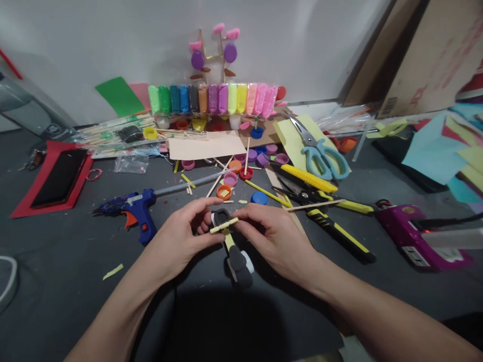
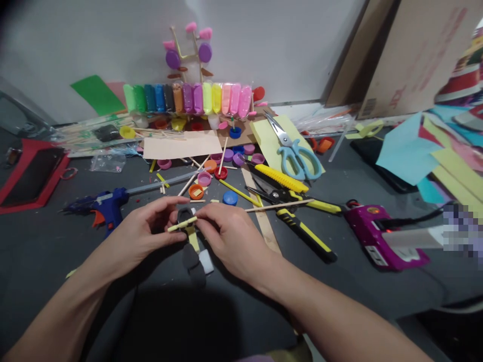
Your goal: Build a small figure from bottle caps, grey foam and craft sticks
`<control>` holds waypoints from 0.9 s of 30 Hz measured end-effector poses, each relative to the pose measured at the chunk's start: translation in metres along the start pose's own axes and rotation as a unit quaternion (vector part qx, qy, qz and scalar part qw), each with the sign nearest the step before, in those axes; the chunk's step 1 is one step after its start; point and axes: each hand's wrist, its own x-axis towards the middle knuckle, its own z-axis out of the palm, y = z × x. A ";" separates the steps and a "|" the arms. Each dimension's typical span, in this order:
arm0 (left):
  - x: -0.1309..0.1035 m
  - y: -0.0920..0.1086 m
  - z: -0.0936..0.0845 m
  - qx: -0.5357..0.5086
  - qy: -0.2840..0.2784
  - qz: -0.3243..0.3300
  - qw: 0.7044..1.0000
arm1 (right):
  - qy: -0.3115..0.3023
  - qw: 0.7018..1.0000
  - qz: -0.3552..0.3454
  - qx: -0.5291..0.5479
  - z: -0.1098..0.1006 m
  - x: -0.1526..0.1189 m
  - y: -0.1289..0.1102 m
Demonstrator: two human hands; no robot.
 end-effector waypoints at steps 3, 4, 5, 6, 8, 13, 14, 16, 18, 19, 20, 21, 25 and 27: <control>0.004 -0.004 0.000 -0.021 -0.007 0.001 1.000 | -0.001 1.000 -0.009 -0.005 0.001 0.000 0.000; 0.005 -0.005 0.000 -0.019 -0.006 0.005 1.000 | -0.002 1.000 -0.012 -0.005 0.001 0.000 0.000; 0.005 -0.007 0.000 -0.014 -0.003 0.010 1.000 | -0.004 1.000 -0.014 -0.005 0.001 0.000 0.000; 0.005 -0.008 0.000 -0.007 0.000 0.016 1.000 | -0.007 1.000 -0.016 -0.004 0.001 0.001 0.000; 0.006 -0.010 0.001 0.006 0.004 0.025 1.000 | -0.013 1.000 -0.019 0.000 0.001 0.001 -0.001; 0.004 -0.009 0.001 0.011 0.002 0.026 1.000 | -0.006 1.000 -0.014 0.002 0.001 0.000 -0.001; 0.003 -0.008 0.000 0.002 -0.002 0.023 1.000 | -0.002 1.000 -0.012 0.005 0.001 -0.001 0.000; 0.002 -0.005 -0.003 -0.028 -0.016 0.011 0.999 | 0.002 1.000 -0.016 0.007 0.001 -0.002 0.000; 0.002 -0.004 -0.006 -0.062 -0.030 -0.008 0.998 | 0.001 1.000 -0.021 0.000 0.001 -0.002 0.000; 0.002 -0.003 -0.008 -0.075 -0.034 -0.018 0.996 | 0.000 1.000 -0.022 -0.004 0.000 -0.002 0.000; 0.002 -0.003 -0.010 -0.085 -0.037 -0.027 0.995 | 0.000 1.000 -0.023 -0.008 0.000 -0.002 0.000; 0.002 -0.003 -0.011 -0.092 -0.039 -0.034 0.994 | 0.001 1.000 -0.021 -0.010 0.000 -0.002 0.000; 0.003 -0.005 -0.012 -0.113 -0.040 -0.038 0.992 | -0.003 1.000 -0.013 -0.002 0.000 -0.001 -0.001; 0.003 -0.005 -0.011 -0.119 -0.038 -0.039 0.991 | -0.006 1.000 -0.011 0.002 0.000 -0.001 -0.001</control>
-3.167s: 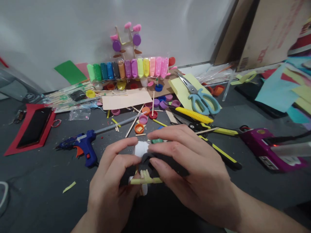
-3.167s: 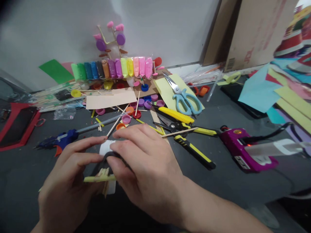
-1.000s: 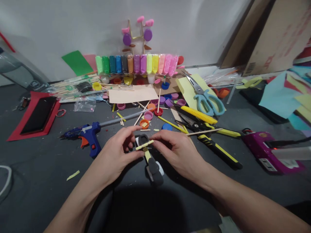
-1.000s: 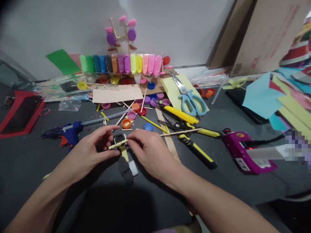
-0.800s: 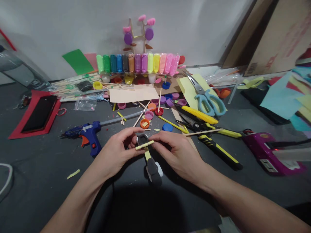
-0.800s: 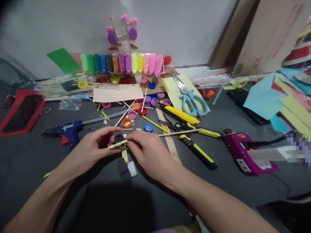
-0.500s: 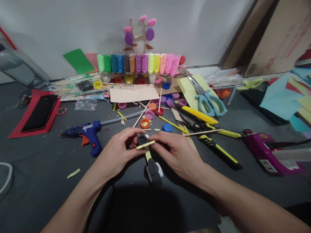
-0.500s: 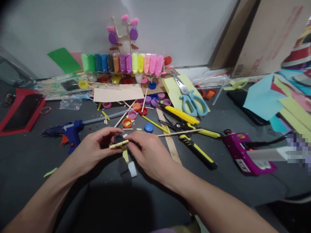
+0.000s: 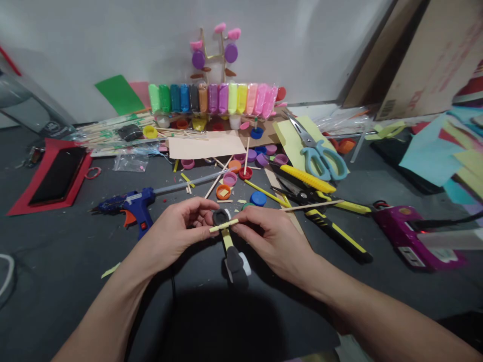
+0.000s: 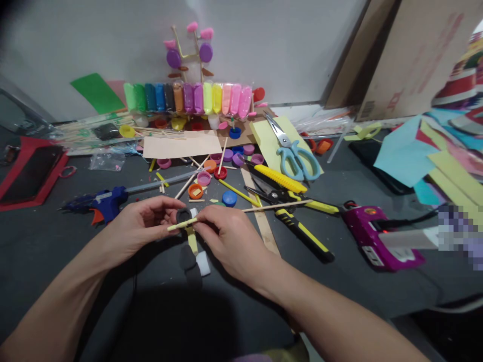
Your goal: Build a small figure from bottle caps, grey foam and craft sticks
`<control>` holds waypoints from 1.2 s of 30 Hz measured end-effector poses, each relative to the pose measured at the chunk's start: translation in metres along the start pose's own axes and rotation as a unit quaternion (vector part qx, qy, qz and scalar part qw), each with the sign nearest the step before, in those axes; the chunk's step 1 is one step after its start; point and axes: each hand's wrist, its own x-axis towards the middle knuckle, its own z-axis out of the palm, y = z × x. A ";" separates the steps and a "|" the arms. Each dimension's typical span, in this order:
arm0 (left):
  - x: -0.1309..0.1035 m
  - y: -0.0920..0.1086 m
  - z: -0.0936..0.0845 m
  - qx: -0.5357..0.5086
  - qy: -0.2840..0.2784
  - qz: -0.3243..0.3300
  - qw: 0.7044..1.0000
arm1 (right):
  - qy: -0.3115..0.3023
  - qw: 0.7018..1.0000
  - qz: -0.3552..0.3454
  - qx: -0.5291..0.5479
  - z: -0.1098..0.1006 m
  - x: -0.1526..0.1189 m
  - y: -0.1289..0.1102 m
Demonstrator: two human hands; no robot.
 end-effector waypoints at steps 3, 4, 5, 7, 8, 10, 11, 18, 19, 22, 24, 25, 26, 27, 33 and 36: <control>0.001 -0.001 0.002 -0.006 0.008 0.002 1.000 | 0.002 1.000 0.003 -0.002 0.000 0.001 0.000; 0.001 -0.001 0.003 -0.006 0.009 0.003 1.000 | 0.002 1.000 0.003 -0.003 0.001 0.001 -0.001; 0.002 -0.001 0.004 -0.007 0.010 0.006 1.000 | 0.002 1.000 0.001 -0.003 0.001 0.001 -0.001; 0.002 0.000 0.004 -0.006 0.010 0.009 1.000 | 0.002 1.000 -0.002 -0.004 0.001 0.002 -0.002; 0.002 0.000 0.004 -0.005 0.011 0.010 1.000 | 0.001 1.000 -0.003 -0.005 0.000 0.002 -0.001; 0.001 0.001 0.003 -0.001 0.010 0.010 1.000 | 0.000 1.000 0.001 -0.009 -0.001 0.002 -0.001; 0.000 0.002 0.002 0.003 0.010 0.008 1.000 | 0.000 1.000 0.005 -0.009 -0.002 0.001 0.000; -0.006 0.007 -0.006 0.148 0.041 -0.006 0.988 | -0.015 0.999 0.029 -0.001 -0.013 0.001 0.001; -0.006 0.007 -0.005 0.191 0.043 0.002 0.981 | -0.011 0.999 0.035 -0.005 -0.015 0.001 0.001; -0.007 0.007 -0.002 0.268 0.029 0.029 0.963 | -0.034 0.997 0.060 -0.038 -0.020 0.002 -0.001; -0.006 0.005 0.001 0.277 0.017 0.051 0.959 | -0.075 0.993 0.069 -0.063 -0.022 0.002 -0.003; -0.005 0.004 0.002 0.277 0.012 0.062 0.959 | -0.096 0.990 0.069 -0.073 -0.022 0.002 -0.005; -0.005 0.003 0.003 0.277 0.006 0.074 0.958 | -0.112 0.988 0.068 -0.083 -0.023 0.001 -0.007; -0.004 0.002 0.003 0.279 0.002 0.086 0.956 | -0.123 0.986 0.064 -0.092 -0.024 0.001 -0.009; 0.003 -0.006 0.003 0.317 0.009 0.141 0.938 | -0.114 0.985 0.014 -0.131 -0.032 -0.003 -0.015; 0.003 -0.008 0.003 0.336 0.000 0.157 0.929 | -0.098 0.984 -0.009 -0.147 -0.040 -0.003 -0.012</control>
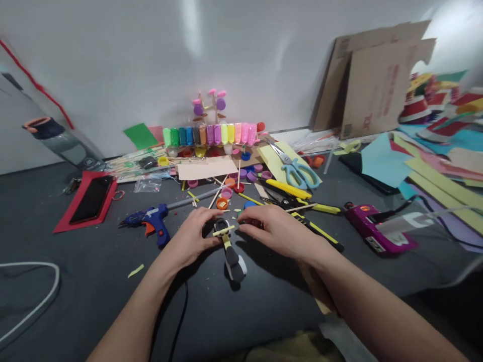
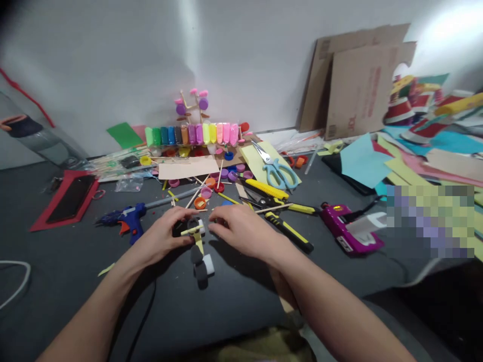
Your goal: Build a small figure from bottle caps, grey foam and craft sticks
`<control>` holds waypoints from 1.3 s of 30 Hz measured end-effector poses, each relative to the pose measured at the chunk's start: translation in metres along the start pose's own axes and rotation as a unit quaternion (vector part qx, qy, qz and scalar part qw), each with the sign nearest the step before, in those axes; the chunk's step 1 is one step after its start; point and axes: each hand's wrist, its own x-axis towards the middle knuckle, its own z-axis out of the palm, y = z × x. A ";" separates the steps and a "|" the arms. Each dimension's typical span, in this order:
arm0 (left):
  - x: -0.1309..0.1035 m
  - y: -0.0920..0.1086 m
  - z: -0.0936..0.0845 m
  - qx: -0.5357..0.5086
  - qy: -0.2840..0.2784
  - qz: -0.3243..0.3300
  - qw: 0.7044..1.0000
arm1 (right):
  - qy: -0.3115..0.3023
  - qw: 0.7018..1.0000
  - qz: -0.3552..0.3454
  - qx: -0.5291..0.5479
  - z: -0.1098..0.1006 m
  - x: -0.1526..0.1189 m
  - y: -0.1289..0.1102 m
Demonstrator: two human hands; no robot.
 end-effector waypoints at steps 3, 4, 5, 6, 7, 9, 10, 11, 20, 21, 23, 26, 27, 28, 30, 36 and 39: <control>-0.002 0.001 0.000 0.017 -0.023 0.021 0.999 | 0.019 1.000 0.016 -0.014 -0.011 -0.005 -0.002; -0.002 0.002 -0.001 0.022 -0.029 0.027 0.999 | 0.021 0.999 0.022 -0.017 -0.014 -0.008 -0.004; -0.003 0.002 -0.001 0.028 -0.034 0.031 0.999 | 0.020 0.999 0.028 -0.022 -0.017 -0.012 -0.008; -0.003 0.003 -0.001 0.034 -0.037 0.035 0.998 | 0.017 0.999 0.033 -0.027 -0.019 -0.017 -0.011; -0.003 0.003 -0.001 0.040 -0.040 0.039 0.998 | 0.015 0.999 0.035 -0.030 -0.020 -0.023 -0.015; -0.002 0.002 -0.001 0.049 -0.044 0.042 0.997 | 0.020 0.999 0.035 -0.024 -0.017 -0.036 -0.019; -0.002 0.001 0.000 0.053 -0.044 0.041 0.997 | 0.026 0.999 0.035 -0.017 -0.014 -0.044 -0.019; -0.002 0.000 0.000 0.057 -0.044 0.040 0.997 | 0.034 0.999 0.038 -0.011 -0.010 -0.052 -0.019; -0.007 -0.002 0.003 0.018 -0.034 0.022 0.999 | 0.157 0.985 0.064 0.013 0.030 -0.102 -0.009; -0.008 0.000 0.004 0.004 -0.030 0.020 0.999 | 0.172 0.983 0.058 0.016 0.033 -0.103 -0.008; -0.011 0.004 0.005 -0.027 -0.021 0.021 0.999 | 0.206 0.977 0.046 0.023 0.040 -0.101 -0.006; -0.019 0.013 0.008 -0.078 0.009 0.030 0.996 | 0.268 0.962 0.027 0.047 0.048 -0.098 -0.004; -0.024 0.016 0.009 -0.097 0.026 0.032 0.994 | 0.295 0.954 0.019 0.055 0.050 -0.098 -0.005; -0.030 0.020 0.012 -0.115 0.045 0.033 0.992 | 0.325 0.944 0.011 0.061 0.052 -0.099 -0.008; -0.046 0.028 0.018 -0.151 0.087 0.034 0.984 | 0.385 0.920 -0.009 0.066 0.055 -0.105 -0.019; -0.099 0.058 0.042 -0.239 0.210 0.051 0.947 | 0.439 0.885 -0.145 -0.053 0.066 -0.136 -0.079; -0.117 0.074 0.049 -0.247 0.241 0.060 0.937 | 0.413 0.888 -0.163 -0.118 0.072 -0.141 -0.101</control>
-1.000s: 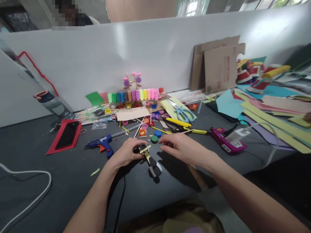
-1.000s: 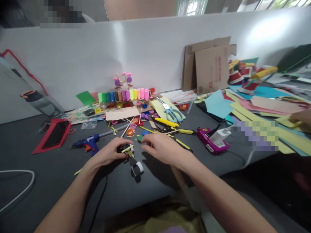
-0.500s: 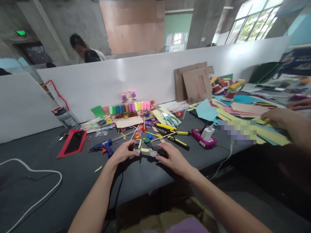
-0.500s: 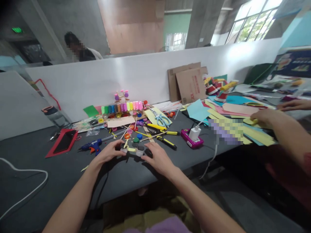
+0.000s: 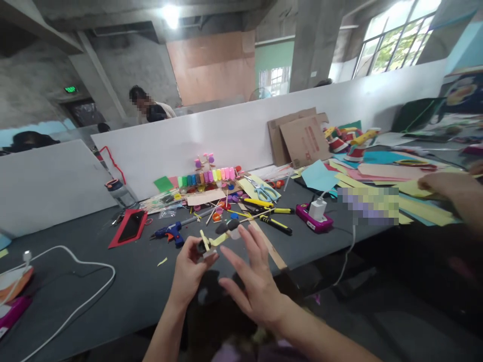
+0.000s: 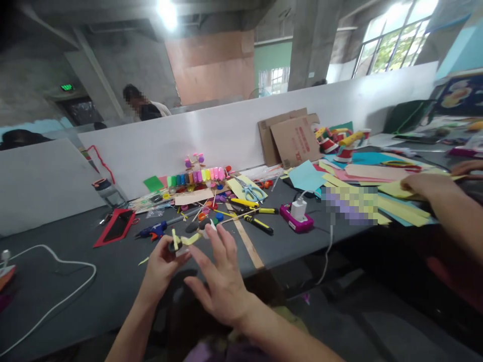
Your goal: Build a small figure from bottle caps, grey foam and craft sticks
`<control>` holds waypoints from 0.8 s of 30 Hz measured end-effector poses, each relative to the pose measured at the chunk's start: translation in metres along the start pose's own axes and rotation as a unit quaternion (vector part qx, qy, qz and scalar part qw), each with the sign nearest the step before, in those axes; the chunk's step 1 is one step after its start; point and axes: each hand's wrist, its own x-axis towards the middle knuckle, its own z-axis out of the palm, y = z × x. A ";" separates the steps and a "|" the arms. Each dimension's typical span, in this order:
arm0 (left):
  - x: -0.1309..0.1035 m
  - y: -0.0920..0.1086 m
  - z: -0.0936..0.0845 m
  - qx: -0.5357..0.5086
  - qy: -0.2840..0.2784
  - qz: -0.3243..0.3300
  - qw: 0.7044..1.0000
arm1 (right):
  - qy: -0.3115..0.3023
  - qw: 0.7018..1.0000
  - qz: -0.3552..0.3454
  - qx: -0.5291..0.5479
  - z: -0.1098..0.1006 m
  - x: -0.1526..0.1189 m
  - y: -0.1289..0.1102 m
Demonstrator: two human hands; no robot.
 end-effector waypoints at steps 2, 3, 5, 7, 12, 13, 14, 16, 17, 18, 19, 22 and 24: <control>-0.007 0.007 0.003 0.002 0.012 0.004 1.000 | -0.011 1.000 -0.005 -0.021 0.003 0.002 -0.006; -0.010 0.009 0.004 0.004 0.017 0.005 1.000 | -0.014 1.000 -0.005 -0.026 0.006 0.003 -0.007; -0.011 0.011 0.006 0.006 0.024 0.004 1.000 | -0.017 1.000 0.002 -0.026 0.011 0.005 -0.006; -0.010 0.009 0.009 0.007 0.028 0.001 1.000 | -0.021 1.000 0.011 -0.020 0.016 0.006 -0.002; 0.001 -0.001 0.014 0.006 0.026 -0.002 1.000 | -0.024 0.999 0.022 -0.011 0.023 0.007 0.011; 0.003 -0.003 0.014 0.005 0.025 -0.001 1.000 | -0.024 0.999 0.024 -0.013 0.024 0.008 0.013; 0.004 -0.004 0.015 0.004 0.025 0.000 1.000 | -0.022 0.999 0.027 -0.015 0.024 0.009 0.015; 0.006 -0.006 0.016 0.000 0.024 0.004 1.000 | -0.018 0.999 0.029 -0.020 0.024 0.012 0.017; 0.006 -0.006 0.016 -0.003 0.024 0.006 1.000 | -0.018 0.999 0.029 -0.019 0.024 0.013 0.018; 0.006 -0.007 0.017 -0.007 0.023 0.009 1.000 | -0.021 0.999 0.030 -0.015 0.023 0.015 0.018; 0.006 -0.008 0.017 -0.012 0.024 0.013 1.000 | -0.024 0.999 0.030 -0.009 0.023 0.016 0.018; 0.005 -0.010 0.019 -0.026 0.026 0.022 0.999 | -0.028 0.999 0.030 0.012 0.023 0.018 0.018; 0.005 -0.012 0.019 -0.032 0.026 0.026 0.999 | -0.026 0.999 0.027 0.017 0.023 0.018 0.017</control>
